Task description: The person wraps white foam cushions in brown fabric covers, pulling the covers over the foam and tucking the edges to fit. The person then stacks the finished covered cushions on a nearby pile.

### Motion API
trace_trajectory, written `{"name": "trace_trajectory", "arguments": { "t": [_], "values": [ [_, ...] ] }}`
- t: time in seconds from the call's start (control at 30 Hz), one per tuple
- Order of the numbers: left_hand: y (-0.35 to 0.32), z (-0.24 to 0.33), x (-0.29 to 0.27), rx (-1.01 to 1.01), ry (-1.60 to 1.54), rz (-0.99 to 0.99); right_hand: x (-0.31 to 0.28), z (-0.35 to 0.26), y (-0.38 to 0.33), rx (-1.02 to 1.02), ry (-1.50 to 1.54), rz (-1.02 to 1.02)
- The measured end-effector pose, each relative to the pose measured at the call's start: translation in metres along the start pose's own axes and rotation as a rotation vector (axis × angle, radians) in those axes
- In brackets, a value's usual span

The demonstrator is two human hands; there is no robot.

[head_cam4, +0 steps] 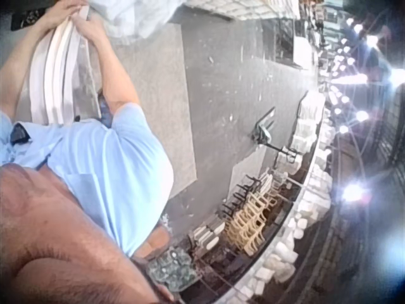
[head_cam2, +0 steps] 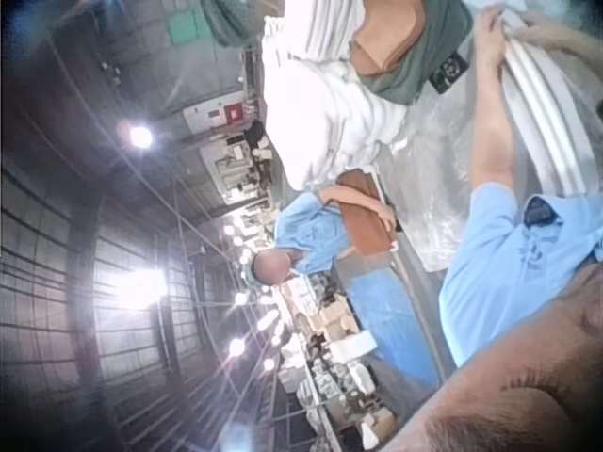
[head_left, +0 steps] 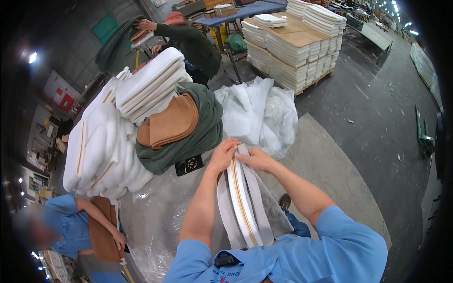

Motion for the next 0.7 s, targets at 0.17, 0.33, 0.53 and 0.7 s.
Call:
{"name": "trace_trajectory", "arguments": {
  "t": [0.17,0.33,0.53,0.7],
  "values": [
    [0.0,-0.015,0.005,0.023,-0.347,0.212,-0.001,-0.027,0.015,-0.147,-0.475,-0.018],
    [-0.016,-0.025,0.008,0.051,-0.627,0.332,0.024,-0.036,0.004,-0.242,-0.696,-0.068],
    [-0.045,-0.021,-0.001,0.083,-0.607,0.403,0.046,-0.052,-0.007,-0.27,-0.829,-0.177],
    [-0.068,-0.019,-0.011,0.117,-0.514,0.418,0.066,-0.057,-0.01,-0.304,-0.973,-0.221]
  ]
}}
Point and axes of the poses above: each hand's wrist, its own y-axis towards the middle knuckle, its own x-axis out of the palm, z = x × y, the point moved 8 cm from there along y, towards the middle knuckle, and after that the axes turned 6 degrees about -z, right-handed, at the moved point
